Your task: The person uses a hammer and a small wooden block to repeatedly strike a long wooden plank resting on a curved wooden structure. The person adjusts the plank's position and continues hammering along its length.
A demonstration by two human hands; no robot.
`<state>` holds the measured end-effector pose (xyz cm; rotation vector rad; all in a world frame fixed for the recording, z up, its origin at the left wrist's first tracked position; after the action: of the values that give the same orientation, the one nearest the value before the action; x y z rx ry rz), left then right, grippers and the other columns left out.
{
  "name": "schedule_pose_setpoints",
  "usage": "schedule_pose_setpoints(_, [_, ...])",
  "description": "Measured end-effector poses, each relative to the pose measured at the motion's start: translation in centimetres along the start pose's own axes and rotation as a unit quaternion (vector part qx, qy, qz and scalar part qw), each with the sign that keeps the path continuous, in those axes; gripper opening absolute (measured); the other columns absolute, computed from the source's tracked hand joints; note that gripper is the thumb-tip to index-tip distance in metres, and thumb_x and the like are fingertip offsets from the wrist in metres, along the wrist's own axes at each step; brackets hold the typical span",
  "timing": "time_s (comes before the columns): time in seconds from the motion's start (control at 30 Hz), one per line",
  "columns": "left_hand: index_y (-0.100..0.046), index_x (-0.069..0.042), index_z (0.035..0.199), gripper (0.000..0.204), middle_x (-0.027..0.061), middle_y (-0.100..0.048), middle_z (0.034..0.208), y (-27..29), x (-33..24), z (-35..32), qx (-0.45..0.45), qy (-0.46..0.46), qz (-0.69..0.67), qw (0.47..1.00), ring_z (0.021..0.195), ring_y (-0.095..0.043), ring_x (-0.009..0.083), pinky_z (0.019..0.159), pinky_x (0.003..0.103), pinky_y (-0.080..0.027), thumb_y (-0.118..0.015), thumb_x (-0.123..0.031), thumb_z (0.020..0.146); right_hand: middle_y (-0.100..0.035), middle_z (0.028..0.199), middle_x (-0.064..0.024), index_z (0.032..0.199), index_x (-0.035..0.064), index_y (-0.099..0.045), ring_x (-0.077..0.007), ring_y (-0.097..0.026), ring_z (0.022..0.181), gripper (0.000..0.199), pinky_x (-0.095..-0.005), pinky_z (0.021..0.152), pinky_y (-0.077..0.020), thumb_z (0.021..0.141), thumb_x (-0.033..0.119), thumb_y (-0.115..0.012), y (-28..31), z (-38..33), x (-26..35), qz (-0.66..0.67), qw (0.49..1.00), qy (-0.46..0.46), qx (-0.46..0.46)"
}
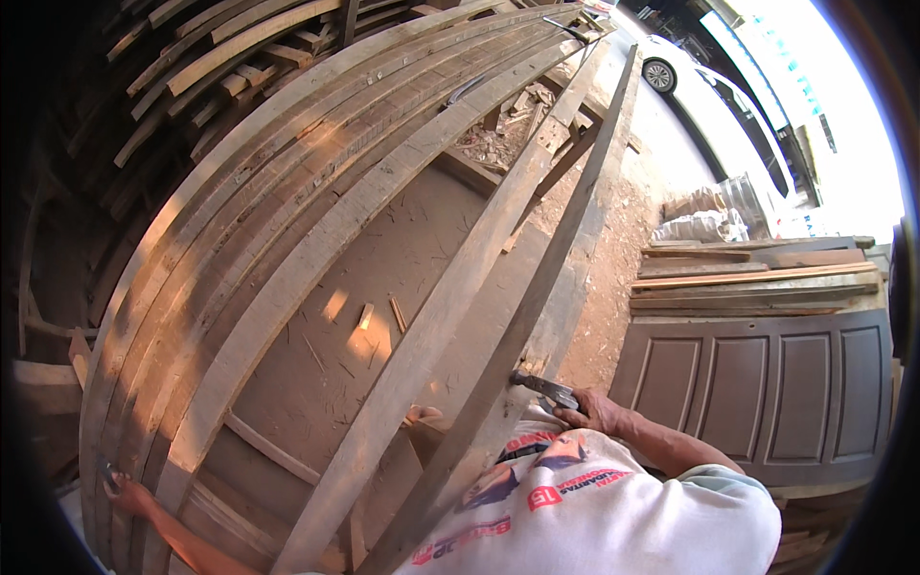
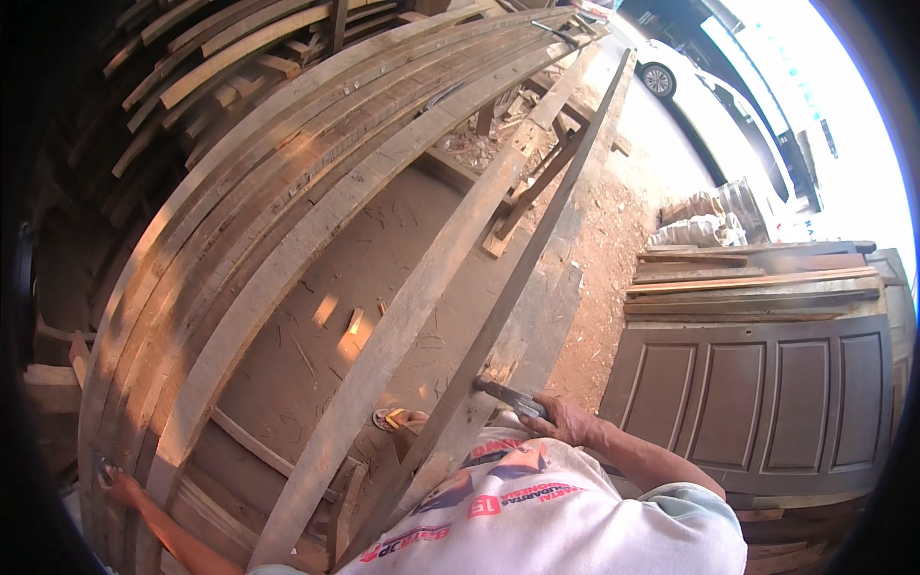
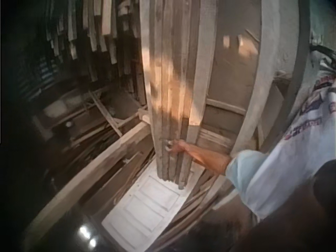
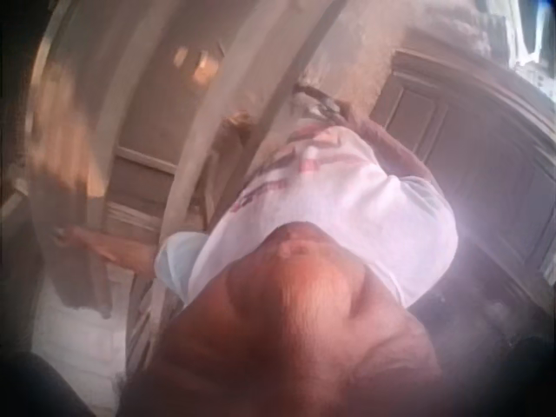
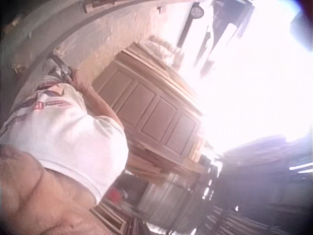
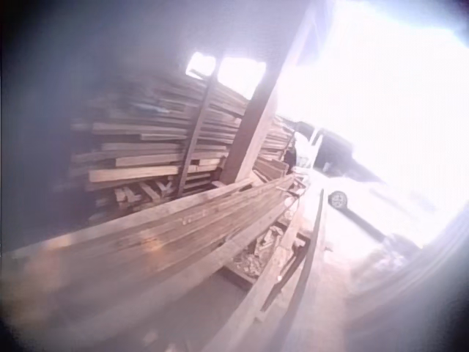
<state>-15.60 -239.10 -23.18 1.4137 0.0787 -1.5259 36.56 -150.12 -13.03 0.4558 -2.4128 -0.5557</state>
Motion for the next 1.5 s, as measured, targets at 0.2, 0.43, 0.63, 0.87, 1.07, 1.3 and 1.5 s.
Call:
schedule_pose_setpoints(0.2, [-0.039, -0.003, 0.150, 0.054, 0.0166, -0.065, 0.116, -1.3, -18.6, -14.8, 0.086, -0.031, -0.217, 0.972, 0.097, -0.063, 0.0212, 0.087, 0.034, -0.055, -0.055, -0.037, 0.109, -0.070, 0.088, -0.0223, 0.111, 0.0026, -0.063, -0.0413, -0.070, 0.085, 0.036, -0.0493, 0.076, -0.0528, 0.098, 0.036, -0.063, 1.0, 0.9, -1.5, -0.043, 0.994, 0.103, -0.008])
schedule_pose_setpoints(0.43, [-0.040, -0.011, 0.151, 0.045, 0.0117, -0.062, 0.119, 2.7, -39.1, -33.8, 0.218, -0.002, -0.349, 0.911, 0.090, -0.057, 0.0136, 0.078, 0.026, -0.049, -0.050, -0.030, 0.111, -0.070, 0.083, -0.0212, 0.099, 0.0040, -0.065, -0.0420, -0.070, 0.078, 0.036, -0.0490, 0.071, -0.0540, 0.093, 0.039, -0.072, 4.5, 0.5, -0.9, -0.064, 0.975, 0.209, -0.033])
schedule_pose_setpoints(0.63, [-0.043, -0.012, 0.148, 0.039, 0.0117, -0.057, 0.127, 5.4, -49.9, -50.4, 0.240, 0.000, -0.447, 0.861, 0.092, -0.052, 0.0127, 0.073, 0.026, -0.044, -0.045, -0.026, 0.112, -0.068, 0.078, -0.0209, 0.099, 0.0047, -0.065, -0.0424, -0.069, 0.074, 0.034, -0.0496, 0.067, -0.0531, 0.095, 0.038, -0.071, 8.7, 0.3, -6.5, 0.030, 0.943, 0.324, -0.071])
schedule_pose_setpoints(0.87, [-0.036, -0.009, 0.155, 0.049, 0.0191, -0.055, 0.131, 3.2, -57.3, -65.3, 0.430, -0.009, -0.569, 0.701, 0.104, -0.061, 0.0170, 0.089, 0.028, -0.056, -0.048, -0.024, 0.110, -0.067, 0.080, -0.0255, 0.109, 0.0030, -0.062, -0.0449, -0.067, 0.076, 0.039, -0.0541, 0.070, -0.0492, 0.100, 0.040, -0.065, 14.2, 2.5, -11.6, 0.058, 0.966, 0.246, -0.060])
schedule_pose_setpoints(1.07, [-0.030, -0.007, 0.157, 0.067, 0.0309, -0.062, 0.135, 0.3, -63.9, -75.6, 0.585, -0.003, -0.558, 0.589, 0.122, -0.067, 0.0303, 0.093, 0.037, -0.060, -0.058, -0.035, 0.103, -0.062, 0.074, -0.0176, 0.102, 0.0002, -0.063, -0.0297, -0.060, 0.068, 0.039, -0.0460, 0.065, -0.0467, 0.098, 0.039, -0.068, 18.8, 1.0, -19.4, 0.208, 0.948, 0.206, -0.125])
schedule_pose_setpoints(1.3, [-0.051, -0.004, 0.144, 0.051, 0.0143, -0.074, 0.105, -8.2, -69.0, -81.6, 0.479, -0.137, -0.227, 0.837, 0.097, -0.072, 0.0171, 0.083, 0.029, -0.057, -0.070, -0.025, 0.101, -0.054, 0.071, -0.0025, 0.095, 0.0037, -0.058, -0.0134, -0.050, 0.061, 0.030, -0.0322, 0.056, -0.0443, 0.100, 0.031, -0.070, 28.5, -0.2, -25.2, 0.421, 0.836, 0.201, -0.287])
schedule_pose_setpoints(1.5, [-0.068, -0.002, 0.122, 0.037, 0.0031, -0.070, 0.085, -16.0, -73.7, -85.2, 0.521, -0.178, -0.194, 0.812, 0.077, -0.062, 0.0102, 0.077, 0.029, -0.051, -0.063, -0.035, 0.106, -0.050, 0.068, -0.0002, 0.112, 0.0026, -0.055, -0.0103, -0.051, 0.051, 0.030, -0.0278, 0.048, -0.0451, 0.107, 0.032, -0.059, 33.7, 1.8, -29.2, 0.614, 0.712, 0.209, -0.270])
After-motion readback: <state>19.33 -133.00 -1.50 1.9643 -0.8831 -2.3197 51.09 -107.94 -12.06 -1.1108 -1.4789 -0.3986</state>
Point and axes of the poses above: each hand's wrist, its own z-axis towards the middle knuckle, its own y-axis out of the back of the hand, x = y × z, the point moved 7 cm from there along z, towards the middle knuckle
